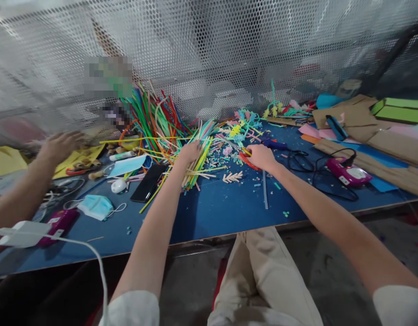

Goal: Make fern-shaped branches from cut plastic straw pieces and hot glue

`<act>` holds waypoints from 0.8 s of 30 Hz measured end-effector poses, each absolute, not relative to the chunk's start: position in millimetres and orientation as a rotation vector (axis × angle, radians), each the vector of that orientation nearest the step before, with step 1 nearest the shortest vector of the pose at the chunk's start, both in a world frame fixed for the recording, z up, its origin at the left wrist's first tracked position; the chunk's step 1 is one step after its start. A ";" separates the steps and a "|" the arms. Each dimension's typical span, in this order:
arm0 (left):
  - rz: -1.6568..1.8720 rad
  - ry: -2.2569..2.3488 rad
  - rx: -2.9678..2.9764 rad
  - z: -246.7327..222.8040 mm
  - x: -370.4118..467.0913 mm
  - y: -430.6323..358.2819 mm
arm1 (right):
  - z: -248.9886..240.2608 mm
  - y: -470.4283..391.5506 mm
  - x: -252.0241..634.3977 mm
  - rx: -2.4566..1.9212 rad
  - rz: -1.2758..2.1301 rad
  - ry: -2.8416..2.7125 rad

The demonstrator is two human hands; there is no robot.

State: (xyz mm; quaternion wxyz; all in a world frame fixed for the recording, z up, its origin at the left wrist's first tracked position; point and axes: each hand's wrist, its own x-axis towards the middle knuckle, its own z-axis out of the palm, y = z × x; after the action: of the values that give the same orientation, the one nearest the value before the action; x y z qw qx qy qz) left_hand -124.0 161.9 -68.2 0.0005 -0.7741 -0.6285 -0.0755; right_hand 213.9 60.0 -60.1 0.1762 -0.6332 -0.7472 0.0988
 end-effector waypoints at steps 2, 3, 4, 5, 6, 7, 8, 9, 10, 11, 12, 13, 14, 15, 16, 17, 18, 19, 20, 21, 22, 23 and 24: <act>-0.193 -1.953 -2.434 -66.1 -124.1 159.1 | -60.8 60.0 213.8 -1.786 0.273 -2.114; -0.168 -1.935 -2.433 -63.4 -124.2 158.1 | -60.9 59.9 213.9 -1.785 0.269 -2.112; -0.154 -1.910 -2.429 -59.8 -123.9 156.8 | -60.8 59.7 214.2 -1.785 0.267 -2.107; -0.151 -1.884 -2.422 -55.6 -123.0 154.8 | -60.6 59.6 214.6 -1.785 0.267 -2.100; -0.162 -1.850 -2.409 -50.6 -121.7 151.7 | -60.4 59.5 215.3 -1.783 0.271 -2.091; -0.192 -1.818 -2.394 -44.9 -119.9 147.4 | -60.2 59.5 216.2 -1.778 0.279 -2.080; -0.224 -1.790 -2.386 -38.6 -117.7 141.9 | -60.1 59.8 217.2 -1.769 0.289 -2.068; -0.264 -1.754 -2.385 -31.9 -115.3 135.2 | -60.2 60.1 218.3 -1.756 0.297 -2.055; -0.344 -1.678 -2.419 -25.1 -112.7 127.7 | -60.5 60.6 219.4 -1.741 0.301 -2.040; -0.371 -1.605 -2.514 -18.6 -110.0 119.5 | -61.0 61.1 220.5 -1.727 0.300 -2.024; -0.346 -1.562 -2.651 -13.1 -107.2 111.1 | -61.5 61.6 221.3 -1.715 0.292 -2.005; -0.286 -1.563 -2.790 -8.9 -104.4 102.8 | -61.9 61.9 222.0 -1.703 0.283 -1.988; -0.194 -1.584 -2.896 -6.4 -101.5 94.9 | -62.2 62.1 222.5 -1.692 0.275 -1.973; -0.070 -1.600 -2.959 -5.8 -98.6 87.7 | -62.4 62.1 222.8 -1.682 0.271 -1.962; 0.046 -1.620 -2.982 -7.0 -95.8 81.5 | -62.3 62.0 223.1 -1.672 0.270 -1.954; 0.130 -1.640 -2.967 -9.5 -93.2 76.5 | -62.1 61.8 223.2 -1.664 0.272 -1.949; 0.185 -1.652 -2.936 -12.9 -91.0 72.7 | -61.8 61.7 223.4 -1.659 0.273 -1.946; 0.207 -1.654 -2.906 -16.6 -89.2 70.0 | -61.6 61.6 223.5 -1.657 0.270 -1.944; 0.208 -1.644 -2.886 -20.1 -88.0 68.4 | -61.3 61.6 223.8 -1.656 0.264 -1.943; 0.196 -1.624 -2.882 -23.0 -87.4 67.6 | -61.2 61.8 224.0 -1.654 0.258 -1.944; 0.171 -1.605 -2.886 -25.1 -87.3 67.2 | -61.1 62.0 224.3 -1.652 0.253 -1.944; 0.130 -1.597 -2.887 -26.3 -87.6 67.0 | -61.2 62.3 224.6 -1.650 0.250 -1.945; 0.073 -1.601 -2.873 -26.7 -88.3 66.8 | -61.3 62.5 224.9 -1.650 0.251 -1.942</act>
State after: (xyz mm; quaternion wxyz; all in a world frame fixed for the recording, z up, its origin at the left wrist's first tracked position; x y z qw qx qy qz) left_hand -88.3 66.8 -26.7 -0.0740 -0.8708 -0.4855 0.0222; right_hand 224.9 62.5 -61.3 0.2864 -0.6172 -0.7268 0.0939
